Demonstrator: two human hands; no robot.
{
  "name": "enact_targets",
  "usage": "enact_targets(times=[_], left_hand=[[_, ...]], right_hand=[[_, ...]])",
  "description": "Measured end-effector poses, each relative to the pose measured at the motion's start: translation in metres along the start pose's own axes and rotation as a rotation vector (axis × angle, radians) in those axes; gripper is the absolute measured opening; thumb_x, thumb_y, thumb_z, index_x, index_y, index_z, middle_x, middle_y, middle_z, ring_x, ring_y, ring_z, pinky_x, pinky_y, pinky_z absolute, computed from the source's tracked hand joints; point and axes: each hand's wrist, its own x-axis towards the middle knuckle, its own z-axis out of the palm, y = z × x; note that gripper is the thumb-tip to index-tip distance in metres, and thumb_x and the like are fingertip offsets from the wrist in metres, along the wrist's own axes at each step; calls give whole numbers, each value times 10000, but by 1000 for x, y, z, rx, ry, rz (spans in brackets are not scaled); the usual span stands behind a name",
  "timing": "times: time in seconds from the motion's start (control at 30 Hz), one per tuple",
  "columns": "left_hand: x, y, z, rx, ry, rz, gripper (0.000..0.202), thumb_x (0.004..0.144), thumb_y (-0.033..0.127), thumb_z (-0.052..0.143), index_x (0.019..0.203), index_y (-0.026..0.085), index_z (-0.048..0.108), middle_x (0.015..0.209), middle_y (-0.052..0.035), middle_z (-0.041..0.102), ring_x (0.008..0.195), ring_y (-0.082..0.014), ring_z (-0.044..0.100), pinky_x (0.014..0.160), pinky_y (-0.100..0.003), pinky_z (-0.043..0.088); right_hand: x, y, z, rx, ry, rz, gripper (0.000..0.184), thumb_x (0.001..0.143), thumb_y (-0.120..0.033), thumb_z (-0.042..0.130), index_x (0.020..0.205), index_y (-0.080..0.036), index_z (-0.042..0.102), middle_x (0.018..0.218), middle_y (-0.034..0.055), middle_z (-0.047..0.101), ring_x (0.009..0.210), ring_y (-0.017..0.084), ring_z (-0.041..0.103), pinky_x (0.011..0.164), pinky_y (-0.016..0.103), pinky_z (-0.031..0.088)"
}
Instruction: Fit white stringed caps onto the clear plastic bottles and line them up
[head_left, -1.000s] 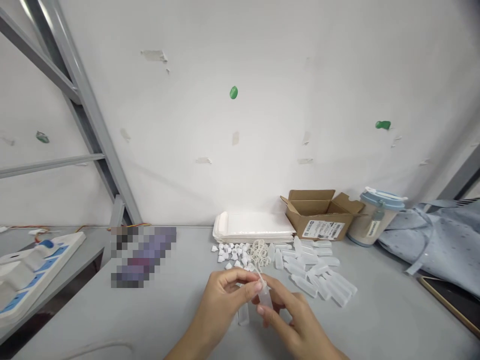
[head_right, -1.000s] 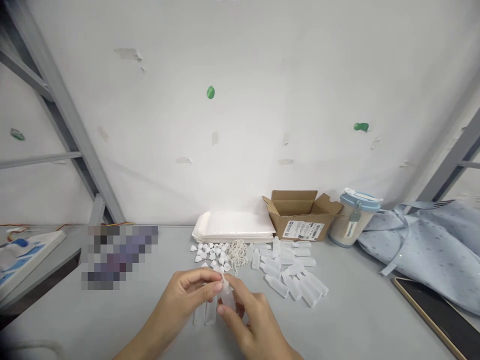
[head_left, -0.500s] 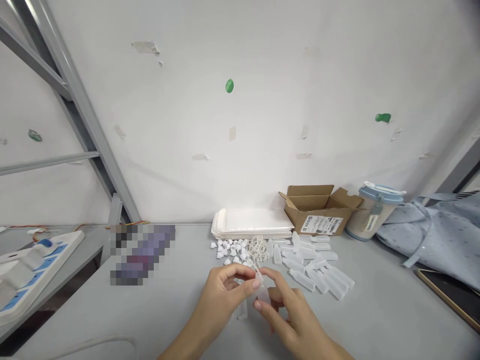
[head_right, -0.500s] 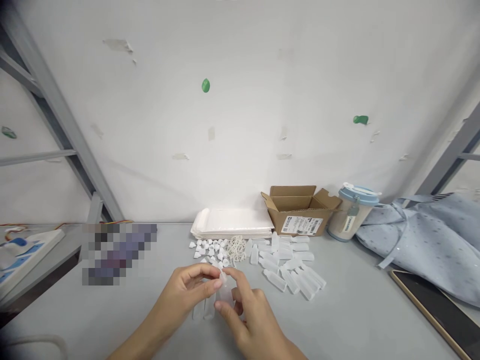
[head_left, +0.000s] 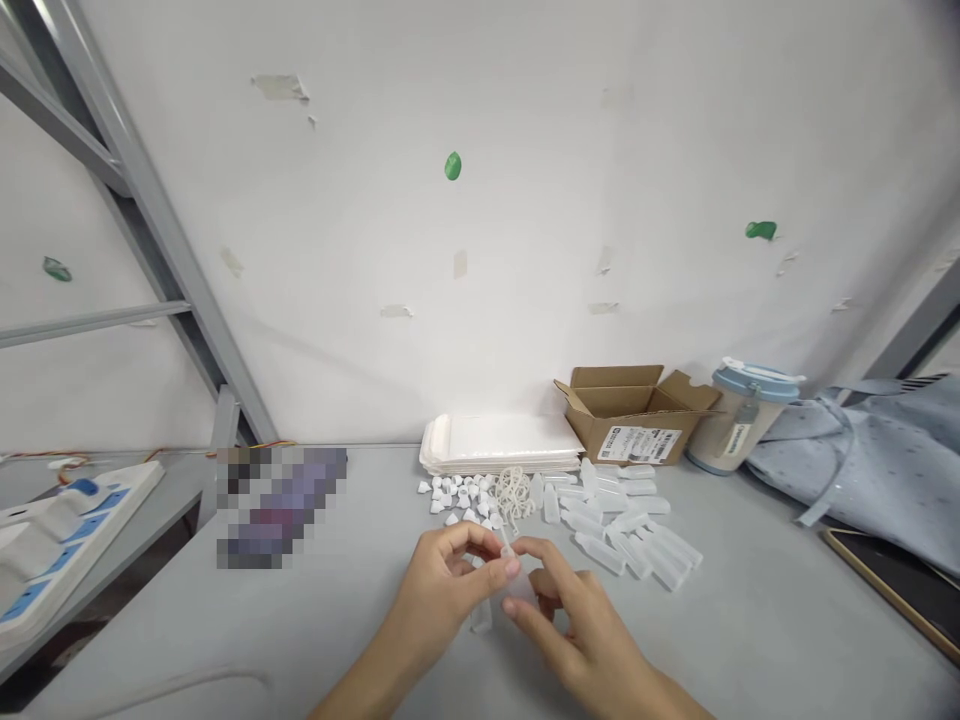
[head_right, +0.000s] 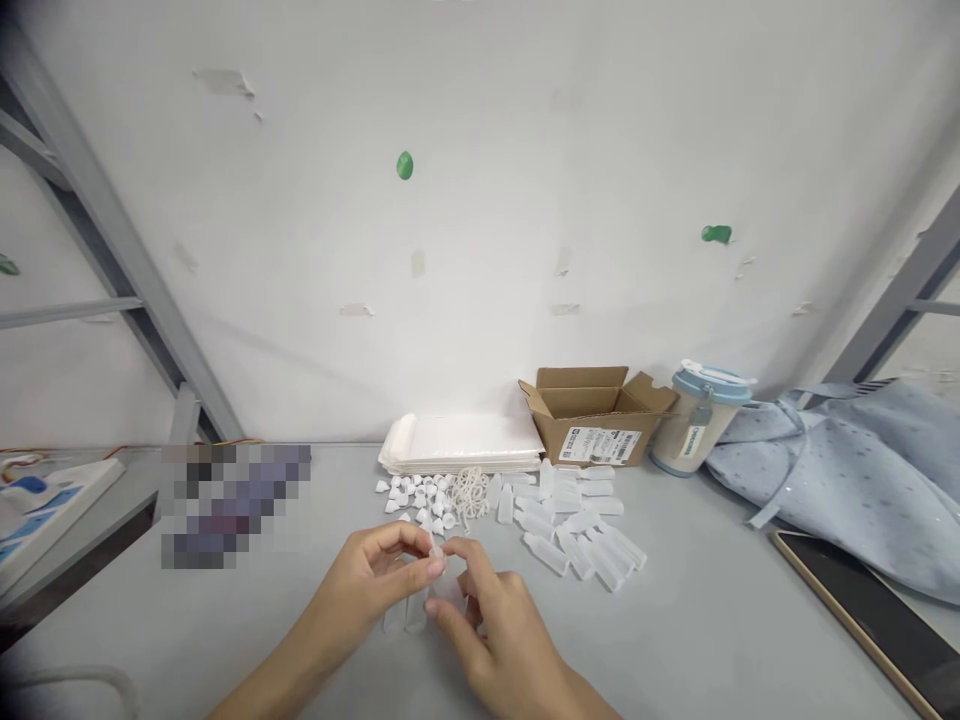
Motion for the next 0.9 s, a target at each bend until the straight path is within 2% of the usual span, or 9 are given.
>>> enact_targets(times=[0.1,0.17,0.27,0.33,0.47,0.53,0.73,0.8,0.9], left_hand=[[-1,1,0,-33,-26,28,181,713,322,667,732,153,606,720,-1,573,641,-124,541,607,-228,429],[-2,2,0,-61,-74,58,170,735,321,646,747,156,608,716,4,556,613,-122,550,601,-237,442],[-3,3,-1,-59,-116,99,164,747,321,634,772,159,629,787,-3,538,565,-103,544,587,-246,459],[-3,4,-1,-34,-129,121,171,755,324,625,788,159,650,858,-16,531,540,-85,535,581,-249,466],[-4,3,-2,3,-145,156,180,781,328,598,818,173,680,885,-24,526,578,-89,538,613,-253,483],[-4,2,-2,7,-141,161,192,787,339,593,840,178,684,888,-28,530,615,-103,545,622,-252,488],[-3,4,0,-48,-159,127,205,786,348,601,871,172,663,833,-10,521,572,-109,576,570,-247,472],[-1,4,-1,-24,-120,122,170,773,310,614,853,167,660,783,-5,543,611,-126,587,588,-244,465],[1,2,-2,82,18,89,143,762,269,610,847,163,653,755,-16,596,692,-153,590,621,-246,461]], right_hand=[[1,-2,-1,112,5,25,311,893,-411,410,1136,-218,434,613,-30,522,533,133,493,502,233,330],[2,-4,-4,306,-13,68,307,888,-443,427,1097,-218,432,722,7,600,594,138,551,547,241,371],[4,-7,-10,622,-109,136,347,852,-485,490,1064,-217,430,827,41,633,657,152,604,578,252,403],[4,-8,-13,723,-175,142,367,840,-482,518,1074,-210,444,835,51,637,658,159,616,564,252,407],[3,-7,-15,734,-215,115,380,849,-465,515,1120,-201,479,807,50,639,606,150,616,545,254,415],[3,-7,-15,700,-194,115,369,855,-461,507,1114,-198,499,792,46,642,594,145,611,552,257,416],[3,-5,-12,581,-113,104,315,862,-449,499,1028,-182,524,782,39,646,559,124,589,567,259,408],[4,-4,-10,540,-73,113,311,852,-463,505,991,-185,522,759,28,640,552,126,588,570,264,413],[7,-1,-10,530,14,166,347,822,-497,529,977,-187,501,741,19,630,552,142,598,570,279,432]])
